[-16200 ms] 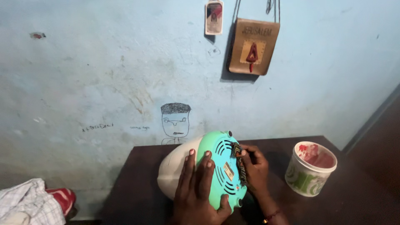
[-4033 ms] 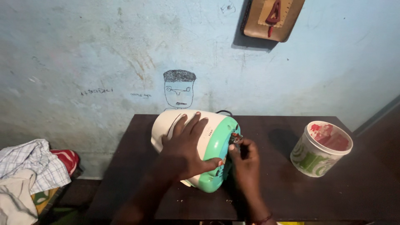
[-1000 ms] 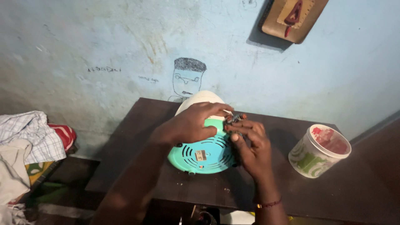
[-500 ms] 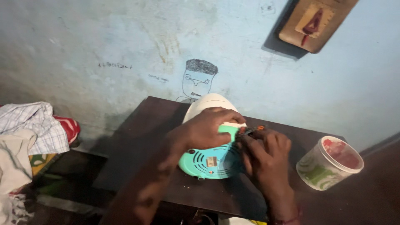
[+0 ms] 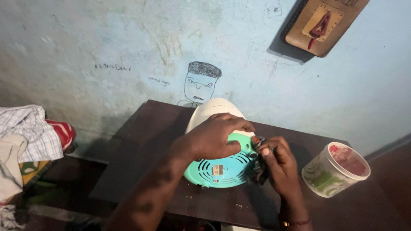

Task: The person disassembles the base of a blender, removes internal components, and places them into a small container. They then reattach a fabric cover and reassemble the blender base.

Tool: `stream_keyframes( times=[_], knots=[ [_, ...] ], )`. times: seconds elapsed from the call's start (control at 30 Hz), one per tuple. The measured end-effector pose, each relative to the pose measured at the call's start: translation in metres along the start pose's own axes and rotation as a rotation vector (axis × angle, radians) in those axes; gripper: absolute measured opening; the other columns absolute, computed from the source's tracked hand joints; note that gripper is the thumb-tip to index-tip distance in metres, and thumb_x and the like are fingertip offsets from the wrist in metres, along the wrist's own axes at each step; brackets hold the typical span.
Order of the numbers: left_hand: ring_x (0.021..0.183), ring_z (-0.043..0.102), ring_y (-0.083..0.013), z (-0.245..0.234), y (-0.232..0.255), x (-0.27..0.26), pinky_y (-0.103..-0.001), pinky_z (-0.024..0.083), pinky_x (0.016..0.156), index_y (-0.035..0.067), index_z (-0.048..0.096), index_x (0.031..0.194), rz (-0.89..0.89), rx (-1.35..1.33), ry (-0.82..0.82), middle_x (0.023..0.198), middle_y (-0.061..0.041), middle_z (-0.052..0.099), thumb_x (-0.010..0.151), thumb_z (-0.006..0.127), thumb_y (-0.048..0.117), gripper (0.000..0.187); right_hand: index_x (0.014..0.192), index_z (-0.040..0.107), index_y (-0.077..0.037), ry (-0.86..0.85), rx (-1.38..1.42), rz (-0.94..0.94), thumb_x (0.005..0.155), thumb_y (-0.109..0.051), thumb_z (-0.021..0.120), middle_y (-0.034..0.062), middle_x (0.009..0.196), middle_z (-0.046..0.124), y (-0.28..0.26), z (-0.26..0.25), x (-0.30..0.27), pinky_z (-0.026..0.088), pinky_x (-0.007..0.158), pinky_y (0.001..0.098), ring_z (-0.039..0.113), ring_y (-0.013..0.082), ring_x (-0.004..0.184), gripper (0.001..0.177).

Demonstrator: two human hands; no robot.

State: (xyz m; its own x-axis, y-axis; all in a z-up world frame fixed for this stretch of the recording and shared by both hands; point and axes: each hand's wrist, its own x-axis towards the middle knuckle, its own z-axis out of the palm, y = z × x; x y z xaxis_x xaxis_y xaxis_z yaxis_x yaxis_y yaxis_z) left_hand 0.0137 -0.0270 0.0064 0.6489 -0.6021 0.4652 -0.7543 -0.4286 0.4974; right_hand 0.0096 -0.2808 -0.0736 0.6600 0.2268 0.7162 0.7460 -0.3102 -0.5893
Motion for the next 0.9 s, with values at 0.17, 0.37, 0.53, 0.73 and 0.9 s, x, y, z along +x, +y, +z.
stream_keyframes(
  times=[0.17,0.37,0.53,0.73,0.9],
  knots=[
    [0.132,0.055,-0.0294,-0.008,-0.001,-0.004,-0.043,0.040,0.112,0.013,0.062,0.131,-0.062,-0.052,-0.007,0.131,-0.007,0.068,0.078,0.066,0.019,0.054,0.101,0.072,-0.004,0.018,0.099,0.062,0.100,-0.012,0.065,0.0056,0.102,0.064,-0.002,0.001,-0.002,0.049,0.084,0.0289,0.060,0.0151,0.097,0.011],
    [0.141,0.049,-0.0300,-0.002,-0.004,-0.001,-0.045,0.036,0.116,0.015,0.068,0.126,0.001,-0.025,-0.015,0.130,-0.007,0.070,0.078,0.066,0.017,0.048,0.105,0.076,-0.005,-0.035,-0.023,-0.051,0.098,-0.013,0.067,0.0057,0.106,0.059,-0.013,0.009,0.004,0.050,0.084,0.0277,0.059,0.0150,0.099,0.014],
    [0.140,0.049,-0.0313,-0.001,0.003,0.005,-0.047,0.032,0.117,0.019,0.068,0.126,0.031,-0.004,-0.062,0.132,-0.005,0.070,0.078,0.067,0.019,0.048,0.105,0.074,-0.005,0.034,0.105,-0.055,0.101,-0.016,0.064,0.0047,0.109,0.058,0.005,0.007,-0.005,0.047,0.085,0.0271,0.056,0.0142,0.099,0.015],
    [0.138,0.048,-0.0334,0.000,0.006,0.012,-0.048,0.034,0.115,0.022,0.062,0.138,-0.003,0.025,-0.083,0.137,-0.012,0.065,0.075,0.065,0.019,0.062,0.103,0.071,-0.004,0.031,0.197,0.043,0.103,-0.017,0.065,0.0052,0.107,0.058,0.025,-0.002,-0.012,0.047,0.086,0.0283,0.056,0.0152,0.099,0.014],
    [0.145,0.047,-0.0325,-0.008,0.002,0.000,-0.049,0.034,0.118,0.022,0.064,0.138,-0.005,-0.003,-0.047,0.142,-0.015,0.063,0.080,0.064,0.017,0.058,0.103,0.076,-0.004,0.093,0.010,-0.049,0.091,-0.014,0.075,0.0081,0.116,0.064,0.015,0.005,-0.020,0.051,0.090,0.0316,0.061,0.0183,0.107,0.016]
  ],
)
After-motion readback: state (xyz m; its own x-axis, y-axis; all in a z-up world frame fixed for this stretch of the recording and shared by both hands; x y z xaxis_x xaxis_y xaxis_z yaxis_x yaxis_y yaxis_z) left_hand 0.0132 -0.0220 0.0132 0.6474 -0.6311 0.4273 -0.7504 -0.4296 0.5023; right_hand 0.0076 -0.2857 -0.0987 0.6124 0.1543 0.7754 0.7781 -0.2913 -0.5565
